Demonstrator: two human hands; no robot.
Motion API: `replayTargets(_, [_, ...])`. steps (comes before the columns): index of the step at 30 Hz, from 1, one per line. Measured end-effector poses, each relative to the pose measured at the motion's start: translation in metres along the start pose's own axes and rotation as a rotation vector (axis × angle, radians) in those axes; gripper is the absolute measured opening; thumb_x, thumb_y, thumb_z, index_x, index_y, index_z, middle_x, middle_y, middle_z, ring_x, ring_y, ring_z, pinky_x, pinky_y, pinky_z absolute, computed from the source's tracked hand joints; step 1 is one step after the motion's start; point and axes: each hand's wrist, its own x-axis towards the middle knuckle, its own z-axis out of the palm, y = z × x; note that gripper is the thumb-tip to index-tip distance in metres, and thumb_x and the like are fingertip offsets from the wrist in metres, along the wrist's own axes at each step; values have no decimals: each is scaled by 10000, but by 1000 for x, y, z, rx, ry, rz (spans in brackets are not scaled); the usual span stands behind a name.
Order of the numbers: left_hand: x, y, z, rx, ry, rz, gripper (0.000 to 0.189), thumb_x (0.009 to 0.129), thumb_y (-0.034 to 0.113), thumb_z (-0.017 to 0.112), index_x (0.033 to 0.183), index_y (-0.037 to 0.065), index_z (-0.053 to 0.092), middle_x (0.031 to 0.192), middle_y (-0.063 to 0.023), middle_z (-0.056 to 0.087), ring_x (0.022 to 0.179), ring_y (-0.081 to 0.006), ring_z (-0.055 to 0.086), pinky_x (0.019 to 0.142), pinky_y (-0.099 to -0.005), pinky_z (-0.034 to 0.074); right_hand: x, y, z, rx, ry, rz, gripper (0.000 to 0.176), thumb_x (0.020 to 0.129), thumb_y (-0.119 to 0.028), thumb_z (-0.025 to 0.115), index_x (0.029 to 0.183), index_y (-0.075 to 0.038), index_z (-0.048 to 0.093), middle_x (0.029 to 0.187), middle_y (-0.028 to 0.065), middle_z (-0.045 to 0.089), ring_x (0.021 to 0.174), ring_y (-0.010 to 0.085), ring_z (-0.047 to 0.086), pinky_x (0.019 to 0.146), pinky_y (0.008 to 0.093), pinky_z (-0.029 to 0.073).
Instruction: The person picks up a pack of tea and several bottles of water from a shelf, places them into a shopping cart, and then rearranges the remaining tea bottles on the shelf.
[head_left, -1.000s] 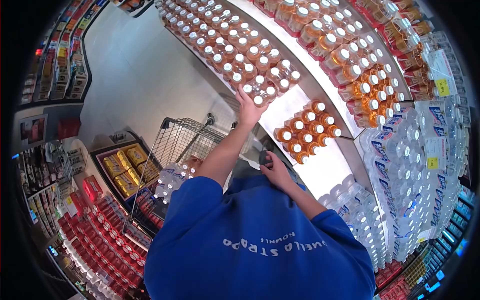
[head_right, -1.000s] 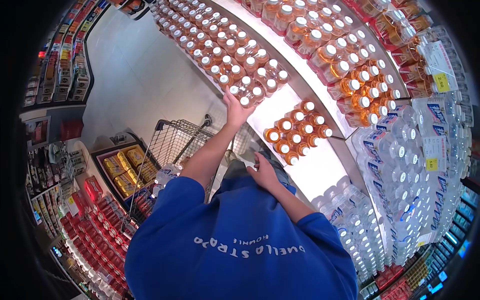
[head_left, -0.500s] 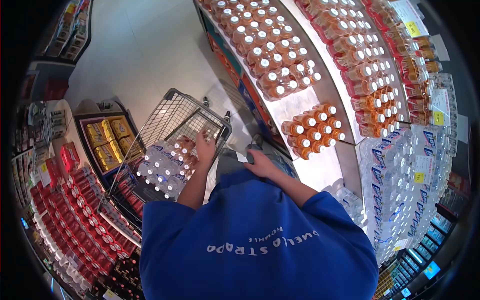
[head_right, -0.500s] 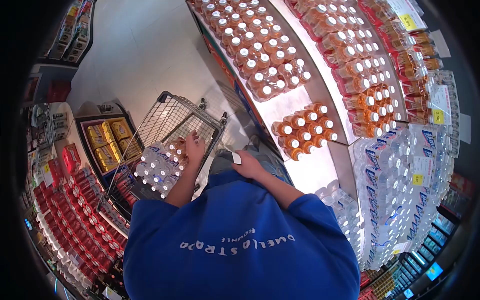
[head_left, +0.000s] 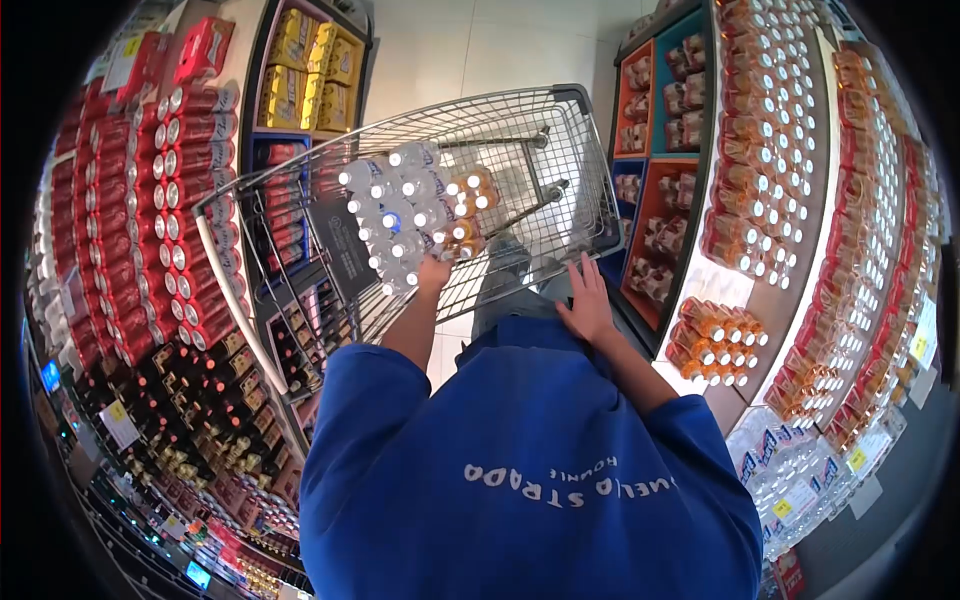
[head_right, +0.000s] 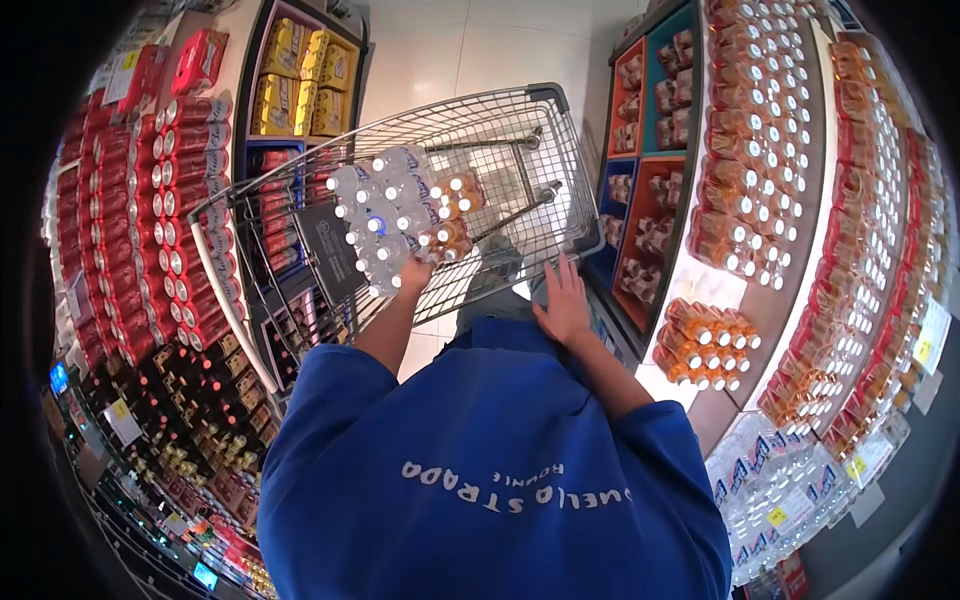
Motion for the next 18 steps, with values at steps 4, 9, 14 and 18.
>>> replayTargets(4, [2, 17, 10, -76, 8, 74, 733, 754, 434, 797, 1294, -6, 569, 1243, -248, 656, 1184, -386, 625, 1011, -451, 487, 8, -4, 6, -19, -14, 53, 819, 812, -276, 746, 1514, -61, 384, 1627, 223, 235, 1472, 469, 263, 1196, 520, 276])
replayTargets(9, [14, 64, 30, 189, 151, 49, 794, 668, 545, 846, 1252, 51, 633, 1169, -213, 685, 1110, -350, 665, 964, -466, 517, 9, -15, 6, 4, -4, 106, 809, 804, -275, 752, 1501, -55, 403, 1616, 224, 266, 1457, 465, 303, 1181, 522, 312])
replayTargets(14, [7, 101, 19, -31, 5, -15, 780, 645, 572, 877, 1180, 39, 683, 1118, -176, 720, 1068, -306, 683, 944, -429, 522, -5, -22, 6, 34, 47, 153, 759, 803, -281, 744, 1460, -43, 448, 1591, 245, 308, 1430, 451, 355, 1175, 517, 328])
replayTargets(18, [52, 49, 63, 117, 84, -217, 982, 634, 693, 841, 1301, 11, 609, 1328, -241, 611, 1262, -386, 562, 1026, -427, 471, -20, -38, -4, 110, 11, 306, 736, 837, -299, 720, 1466, -46, 434, 1580, 268, 310, 1428, 455, 355, 1169, 517, 335])
